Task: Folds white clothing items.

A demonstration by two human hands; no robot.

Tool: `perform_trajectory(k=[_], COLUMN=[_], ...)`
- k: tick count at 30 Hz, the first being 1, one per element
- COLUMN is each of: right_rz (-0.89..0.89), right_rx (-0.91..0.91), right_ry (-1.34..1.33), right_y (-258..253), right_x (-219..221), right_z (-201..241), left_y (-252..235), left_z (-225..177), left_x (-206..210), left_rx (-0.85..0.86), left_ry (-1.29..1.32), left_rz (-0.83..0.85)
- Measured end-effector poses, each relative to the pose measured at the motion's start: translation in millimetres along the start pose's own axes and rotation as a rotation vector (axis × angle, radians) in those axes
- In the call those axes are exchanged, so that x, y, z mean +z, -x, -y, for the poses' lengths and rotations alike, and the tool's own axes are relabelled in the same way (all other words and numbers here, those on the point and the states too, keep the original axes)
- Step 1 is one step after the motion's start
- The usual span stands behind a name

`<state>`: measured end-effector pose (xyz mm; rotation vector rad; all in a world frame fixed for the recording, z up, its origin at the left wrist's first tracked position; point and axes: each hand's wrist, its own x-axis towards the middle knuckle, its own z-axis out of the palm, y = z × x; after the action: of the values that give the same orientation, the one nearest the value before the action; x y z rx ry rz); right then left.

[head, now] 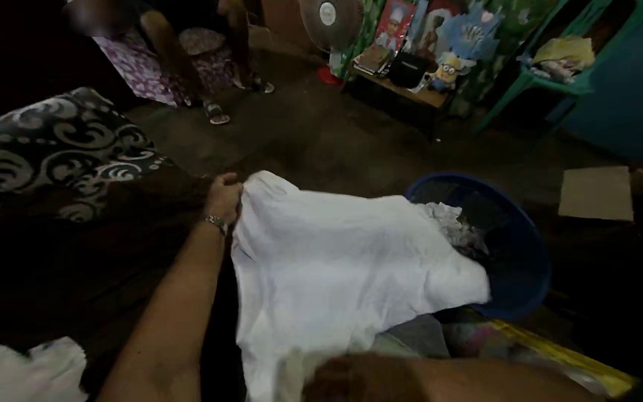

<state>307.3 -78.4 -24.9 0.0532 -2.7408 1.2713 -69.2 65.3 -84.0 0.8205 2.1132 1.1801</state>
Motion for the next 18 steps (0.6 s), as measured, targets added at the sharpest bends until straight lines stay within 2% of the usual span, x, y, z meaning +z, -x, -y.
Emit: perform_trajectory(k=[2, 5, 8, 10, 13, 15, 18], right_rz=[-0.118, -0.383, -0.575, -0.683, -0.805, -0.879, -0.925], right_rx=[0.153, 0.527, 0.902, 1.07, 1.282, 1.359, 1.3], right_ry=[0.062, 0.294, 0.291, 0.148, -0.257, -0.574, -0.913], right_y=[-0.2, 19.3, 53.4, 76.8, 89.0, 88.6, 83.9], right_x=[-28.1, -69.8, -99.0, -104.6, -98.4, -90.8, -85.3], right_z=[-37.3, -94.1, -150.6, -186.1, -213.8, -228.1, -238.9], left_y=[5.6, 17.7, 43.4, 61.1, 90.1, 103.0, 108.4], left_z=[31.6, 70.5, 90.2, 108.0, 125.3, 129.5, 134.9], left_x=[-0.8, -6.4, -11.2, -15.1, -10.8, -0.4, 13.6], left_rx=[-0.149, -0.212, -0.278, -0.274, -0.264, -0.314, -0.327], left_ry=[0.133, 0.137, 0.091, 0.029, 0.008, 0.116, 0.28], left_rz=[0.013, 0.062, 0.213, 0.357, 0.49, 0.495, 0.39])
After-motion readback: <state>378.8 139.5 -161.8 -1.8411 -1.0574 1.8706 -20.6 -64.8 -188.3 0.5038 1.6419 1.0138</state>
